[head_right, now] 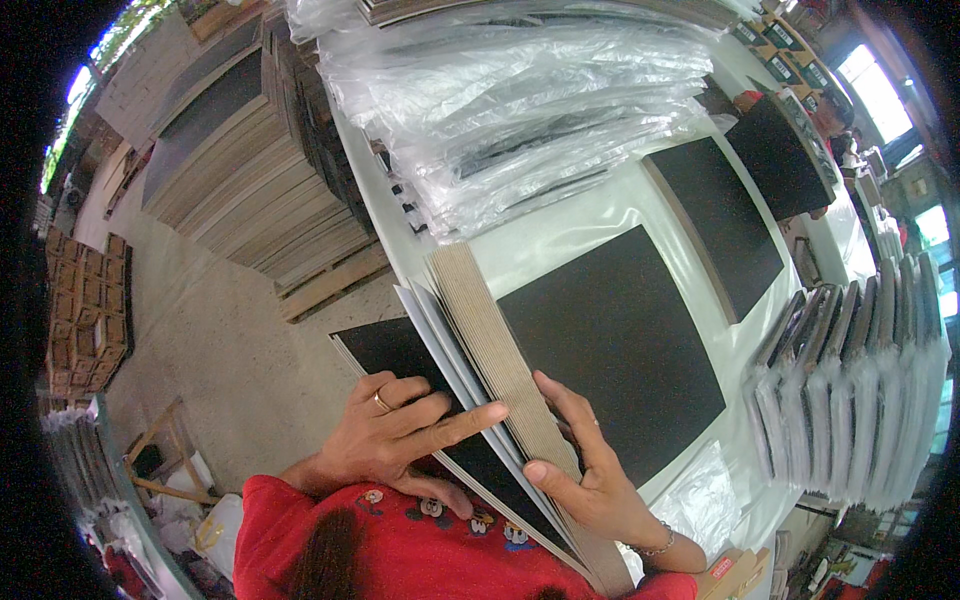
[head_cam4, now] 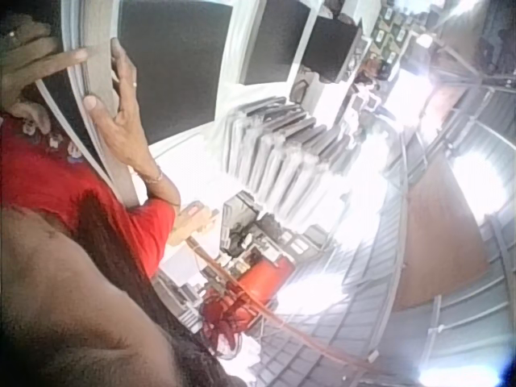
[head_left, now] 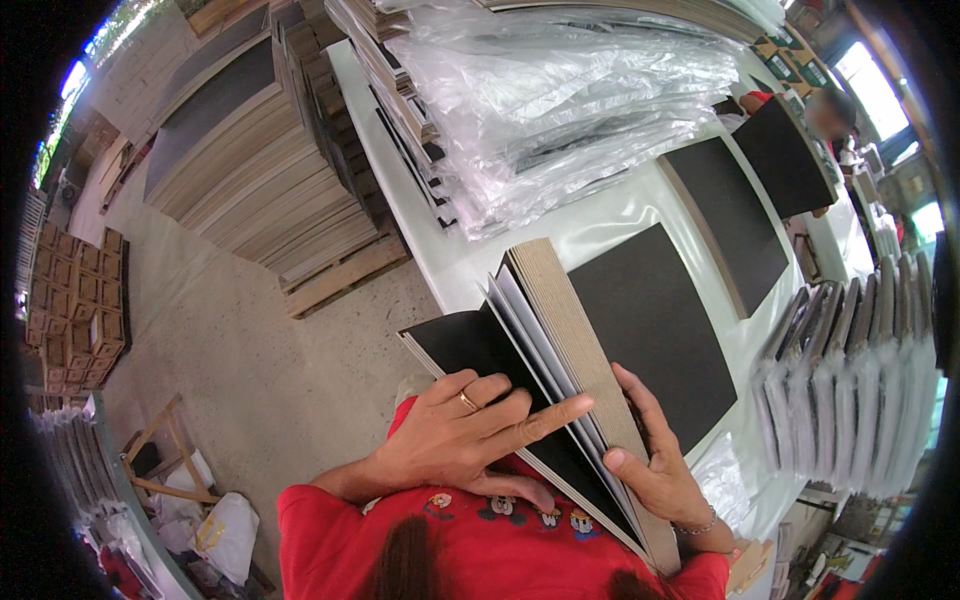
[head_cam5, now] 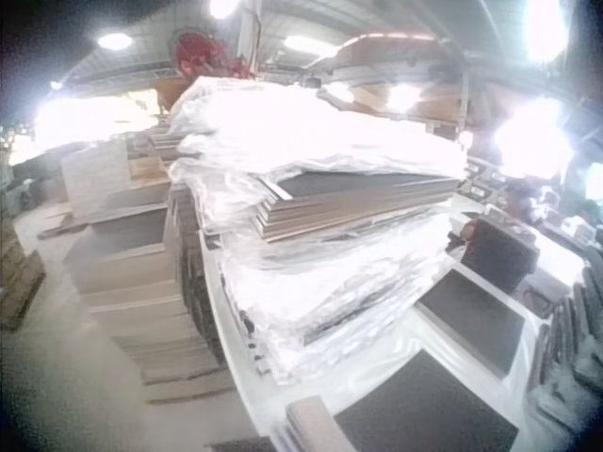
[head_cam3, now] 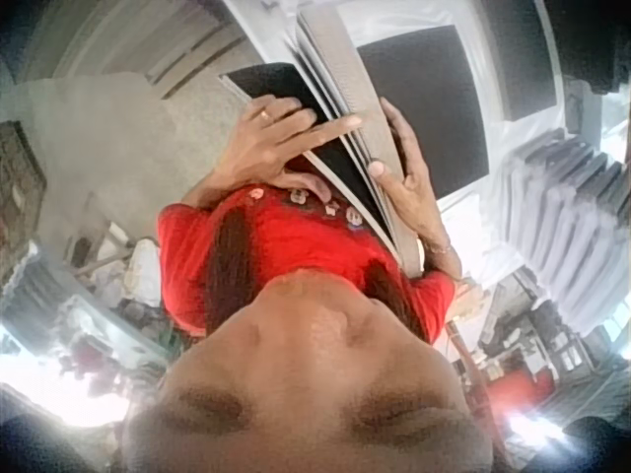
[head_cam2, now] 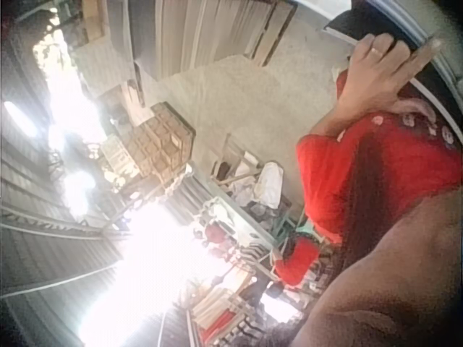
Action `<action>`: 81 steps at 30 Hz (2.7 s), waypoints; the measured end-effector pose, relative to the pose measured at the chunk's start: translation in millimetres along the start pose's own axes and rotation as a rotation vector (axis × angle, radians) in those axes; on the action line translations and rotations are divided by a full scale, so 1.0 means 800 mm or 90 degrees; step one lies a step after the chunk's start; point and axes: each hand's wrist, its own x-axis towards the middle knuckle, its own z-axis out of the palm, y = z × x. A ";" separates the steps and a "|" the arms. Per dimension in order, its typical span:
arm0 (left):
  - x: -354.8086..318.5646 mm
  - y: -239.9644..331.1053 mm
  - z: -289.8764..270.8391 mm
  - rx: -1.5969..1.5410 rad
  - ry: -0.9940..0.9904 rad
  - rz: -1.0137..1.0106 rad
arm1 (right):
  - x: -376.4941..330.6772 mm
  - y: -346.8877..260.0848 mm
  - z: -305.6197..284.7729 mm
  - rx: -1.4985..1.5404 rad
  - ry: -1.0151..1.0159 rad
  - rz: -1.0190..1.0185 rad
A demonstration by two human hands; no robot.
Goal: The person repeatedly picks up black-covered notebooks from a table, stacks them, and places them on a nearby pile. The person also flips through the pages of the notebooks while holding them.
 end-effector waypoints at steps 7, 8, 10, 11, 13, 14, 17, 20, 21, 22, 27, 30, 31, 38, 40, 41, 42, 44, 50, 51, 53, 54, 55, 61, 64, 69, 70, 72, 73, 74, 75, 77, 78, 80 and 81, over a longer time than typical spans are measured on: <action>-0.003 0.000 0.002 0.012 -0.001 0.002 | 0.000 0.003 -0.001 0.005 -0.003 -0.005; -0.003 0.000 0.001 0.011 0.000 0.002 | 0.000 0.002 -0.001 0.005 -0.003 -0.006; -0.001 -0.001 0.000 0.007 0.000 0.005 | 0.001 0.001 -0.002 0.006 0.000 -0.008; -0.001 -0.001 0.001 0.005 0.009 0.007 | 0.000 0.002 -0.002 0.004 0.000 -0.005; -0.003 -0.001 0.003 0.004 0.029 0.007 | 0.000 0.003 -0.003 0.000 -0.004 0.000; -0.005 -0.001 0.006 0.013 0.029 0.002 | 0.001 0.003 -0.003 0.000 -0.006 -0.001; -0.009 -0.002 0.014 0.029 0.030 0.000 | 0.000 0.003 -0.003 -0.004 -0.007 -0.003; -0.009 -0.004 0.011 0.022 0.037 0.016 | 0.000 0.004 -0.004 -0.010 -0.009 -0.006; -0.006 -0.005 0.006 0.013 0.043 0.021 | 0.000 0.003 -0.004 -0.011 -0.009 -0.003; -0.005 -0.005 0.004 0.003 0.048 0.026 | 0.000 0.002 -0.004 -0.012 -0.009 0.001; -0.007 0.000 0.013 -0.018 0.133 0.010 | 0.000 0.005 -0.003 0.004 -0.019 -0.004; 0.003 0.007 0.005 0.064 0.102 0.024 | 0.000 0.004 -0.003 0.014 -0.028 -0.011; 0.008 0.004 0.003 0.024 0.083 0.035 | 0.000 0.004 -0.002 0.018 -0.031 -0.013; 0.024 0.009 0.004 0.003 -0.007 0.014 | 0.001 -0.002 -0.001 -0.015 -0.029 -0.039; 0.021 0.009 0.000 0.012 -0.035 0.011 | 0.001 0.001 -0.002 -0.004 -0.028 -0.032; 0.020 0.009 -0.001 0.016 -0.050 0.010 | 0.001 0.001 -0.002 -0.003 -0.028 -0.030; 0.018 0.009 -0.001 0.015 -0.039 0.010 | 0.001 0.001 -0.002 -0.002 -0.029 -0.027; 0.015 0.009 -0.001 0.013 -0.018 0.011 | 0.000 0.000 -0.002 -0.003 -0.028 -0.021; 0.007 0.011 -0.005 0.009 -0.034 0.008 | 0.000 0.000 -0.001 -0.006 -0.028 -0.014; 0.006 0.011 -0.005 0.012 -0.030 0.009 | -0.001 0.000 -0.001 -0.004 -0.029 -0.015; 0.004 0.011 -0.004 0.017 -0.023 0.011 | -0.001 0.002 0.000 -0.005 -0.029 -0.016; 0.003 0.012 -0.004 0.017 -0.021 0.009 | -0.001 0.004 0.000 -0.008 -0.028 -0.015; 0.003 0.012 -0.004 0.017 -0.018 0.008 | -0.002 0.004 0.000 -0.011 -0.026 -0.015; -0.001 0.012 -0.004 0.014 -0.012 0.007 | -0.002 0.002 0.002 -0.009 -0.022 -0.008; -0.003 0.011 -0.003 0.009 -0.008 0.010 | -0.003 0.000 0.002 -0.022 -0.022 0.002; -0.004 0.011 -0.005 0.013 -0.005 0.007 | -0.002 0.000 0.004 -0.024 -0.021 -0.005; -0.005 0.012 -0.002 0.011 0.005 0.002 | -0.002 0.000 0.004 -0.021 -0.022 -0.004; -0.007 0.011 0.000 0.011 0.018 -0.001 | -0.002 0.001 0.006 -0.020 -0.021 -0.013; -0.008 0.011 0.000 0.012 0.021 0.001 | -0.002 0.002 0.006 -0.019 -0.020 -0.017; -0.008 0.010 0.000 0.013 0.024 0.002 | -0.001 0.001 0.007 -0.018 -0.019 -0.013; -0.008 0.009 -0.003 0.005 0.013 0.011 | -0.002 0.001 0.007 -0.016 -0.017 -0.010; -0.007 0.006 -0.012 -0.011 -0.009 0.029 | -0.003 0.002 0.007 -0.010 -0.017 -0.009; -0.007 0.008 -0.011 0.037 0.051 0.030 | -0.003 0.001 0.007 -0.006 -0.019 -0.012; -0.010 0.015 -0.008 0.132 0.171 0.033 | -0.001 0.002 0.007 -0.001 -0.023 -0.023; -0.014 0.017 -0.007 0.170 0.155 0.030 | -0.001 0.005 0.007 0.000 -0.026 -0.030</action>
